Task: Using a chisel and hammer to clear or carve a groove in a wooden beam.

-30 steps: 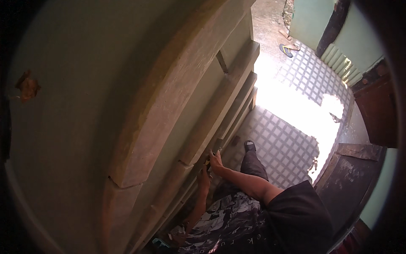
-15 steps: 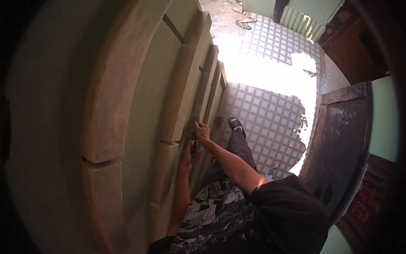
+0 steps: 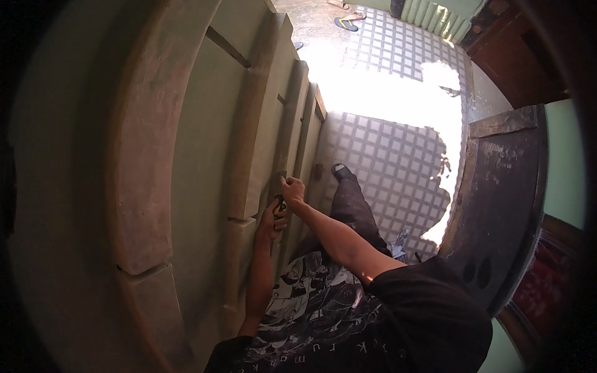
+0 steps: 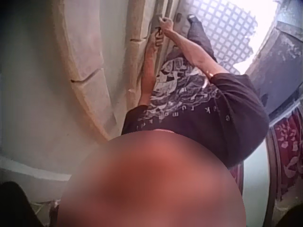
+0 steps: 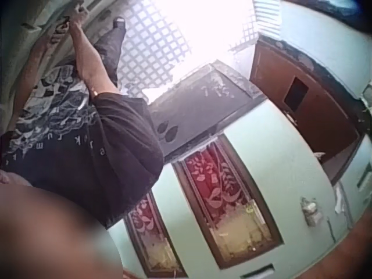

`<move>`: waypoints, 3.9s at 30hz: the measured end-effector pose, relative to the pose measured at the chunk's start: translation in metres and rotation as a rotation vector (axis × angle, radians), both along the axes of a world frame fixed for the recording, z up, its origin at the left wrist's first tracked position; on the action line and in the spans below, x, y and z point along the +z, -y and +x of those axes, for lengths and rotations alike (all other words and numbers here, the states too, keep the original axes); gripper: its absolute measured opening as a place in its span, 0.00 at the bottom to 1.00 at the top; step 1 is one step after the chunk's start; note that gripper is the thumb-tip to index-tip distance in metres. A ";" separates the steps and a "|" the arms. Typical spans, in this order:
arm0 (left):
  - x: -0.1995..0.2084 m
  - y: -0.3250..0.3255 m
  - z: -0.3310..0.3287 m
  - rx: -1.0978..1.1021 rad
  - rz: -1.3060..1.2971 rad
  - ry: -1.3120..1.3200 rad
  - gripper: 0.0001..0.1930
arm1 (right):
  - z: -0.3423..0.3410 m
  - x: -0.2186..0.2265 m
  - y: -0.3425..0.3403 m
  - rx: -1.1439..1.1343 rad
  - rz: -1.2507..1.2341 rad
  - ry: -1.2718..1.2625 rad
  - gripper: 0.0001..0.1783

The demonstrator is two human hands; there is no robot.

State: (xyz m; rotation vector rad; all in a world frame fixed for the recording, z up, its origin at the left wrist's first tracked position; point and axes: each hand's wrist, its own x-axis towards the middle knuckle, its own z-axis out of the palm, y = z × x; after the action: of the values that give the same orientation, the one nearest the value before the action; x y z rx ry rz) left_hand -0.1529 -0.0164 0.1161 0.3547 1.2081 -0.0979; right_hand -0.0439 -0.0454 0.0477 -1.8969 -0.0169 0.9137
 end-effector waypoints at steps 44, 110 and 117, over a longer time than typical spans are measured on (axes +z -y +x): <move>-0.018 0.006 -0.001 -0.235 0.250 -0.148 0.18 | -0.009 -0.018 -0.009 0.018 -0.078 -0.021 0.21; -0.003 -0.003 0.067 -0.258 0.440 -0.144 0.21 | 0.057 0.031 -0.032 -0.034 -0.232 -0.156 0.23; -0.012 0.021 0.029 -0.207 0.518 -0.244 0.20 | 0.021 0.019 -0.015 0.060 -0.259 -0.098 0.23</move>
State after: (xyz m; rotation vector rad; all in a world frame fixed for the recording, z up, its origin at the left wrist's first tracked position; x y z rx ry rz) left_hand -0.1242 -0.0372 0.1042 0.9435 1.4291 -0.0046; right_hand -0.0226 -0.0308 0.0669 -2.0963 0.1089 1.0912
